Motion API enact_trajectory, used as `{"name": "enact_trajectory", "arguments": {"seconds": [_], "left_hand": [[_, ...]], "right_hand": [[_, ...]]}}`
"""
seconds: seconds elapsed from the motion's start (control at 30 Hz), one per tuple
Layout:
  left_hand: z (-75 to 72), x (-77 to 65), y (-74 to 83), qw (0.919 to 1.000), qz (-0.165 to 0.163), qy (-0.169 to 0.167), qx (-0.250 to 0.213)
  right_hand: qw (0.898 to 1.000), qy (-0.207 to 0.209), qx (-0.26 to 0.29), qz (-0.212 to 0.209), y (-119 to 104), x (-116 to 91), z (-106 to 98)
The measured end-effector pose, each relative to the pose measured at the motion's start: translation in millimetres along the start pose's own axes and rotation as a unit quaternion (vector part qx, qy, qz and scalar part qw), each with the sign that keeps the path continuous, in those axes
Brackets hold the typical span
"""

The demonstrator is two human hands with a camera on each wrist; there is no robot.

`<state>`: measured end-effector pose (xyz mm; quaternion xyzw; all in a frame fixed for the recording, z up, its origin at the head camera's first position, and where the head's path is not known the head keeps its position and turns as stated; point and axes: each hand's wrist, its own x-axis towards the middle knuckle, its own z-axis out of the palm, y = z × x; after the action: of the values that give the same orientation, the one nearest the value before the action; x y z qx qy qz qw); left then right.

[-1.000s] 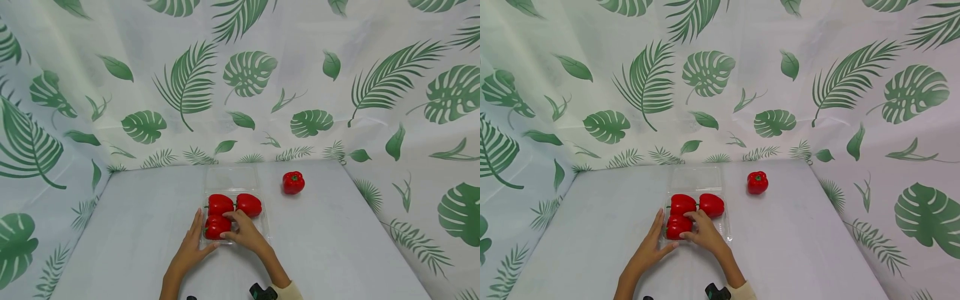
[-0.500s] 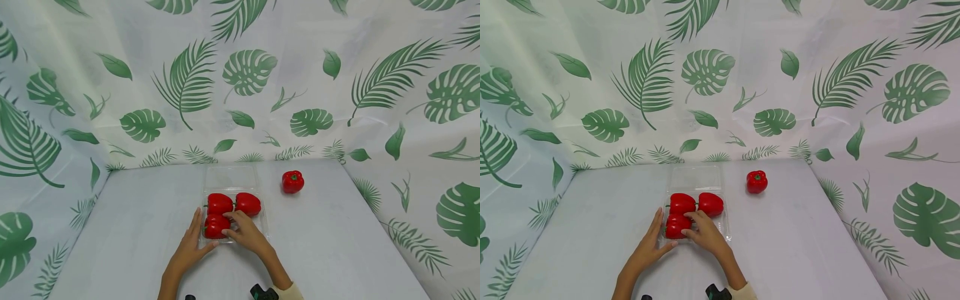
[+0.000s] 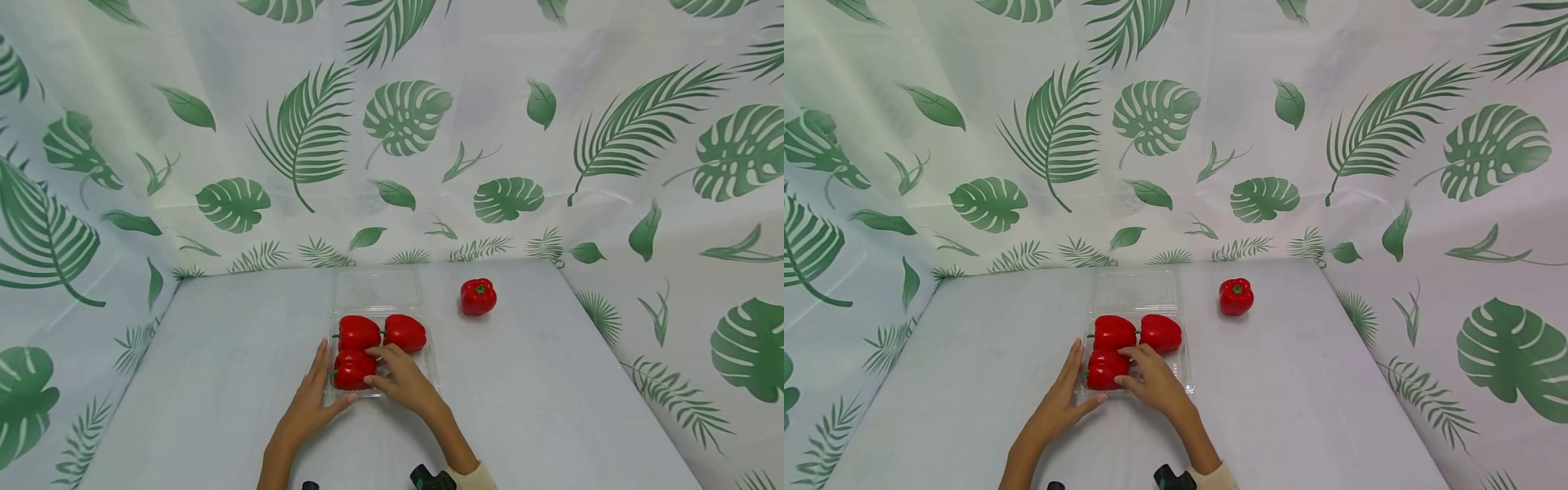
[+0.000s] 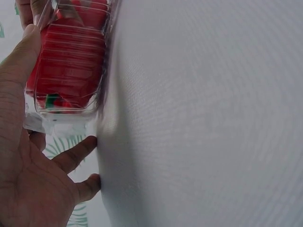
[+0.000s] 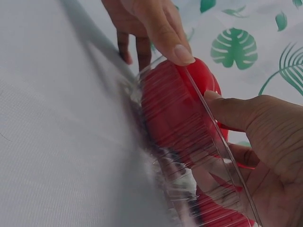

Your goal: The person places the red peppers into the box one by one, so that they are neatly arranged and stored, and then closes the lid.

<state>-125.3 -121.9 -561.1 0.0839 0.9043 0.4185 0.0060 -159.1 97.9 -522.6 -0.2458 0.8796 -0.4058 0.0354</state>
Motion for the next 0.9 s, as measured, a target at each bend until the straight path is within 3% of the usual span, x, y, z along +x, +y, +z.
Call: {"name": "enact_trajectory", "arguments": {"seconds": [0.27, 0.47, 0.7, 0.9], "left_hand": [[-0.2, -0.2, -0.1, 1.0000, 0.001, 0.000, 0.000], [-0.8, -0.9, -0.4, 1.0000, 0.004, 0.003, 0.003], [-0.5, 0.5, 0.2, 0.9999, -0.012, -0.008, 0.004], [0.1, 1.7, -0.1, 0.9995, -0.023, -0.018, 0.010]], "right_hand": [[1.000, -0.001, -0.002, -0.011, 2, 0, -2], [0.999, 0.030, 0.008, -0.019, 6, 1, -13], [0.992, 0.122, 0.027, 0.000, 16, 2, -42], [0.971, 0.233, -0.006, 0.046, 32, 2, -71]]}}
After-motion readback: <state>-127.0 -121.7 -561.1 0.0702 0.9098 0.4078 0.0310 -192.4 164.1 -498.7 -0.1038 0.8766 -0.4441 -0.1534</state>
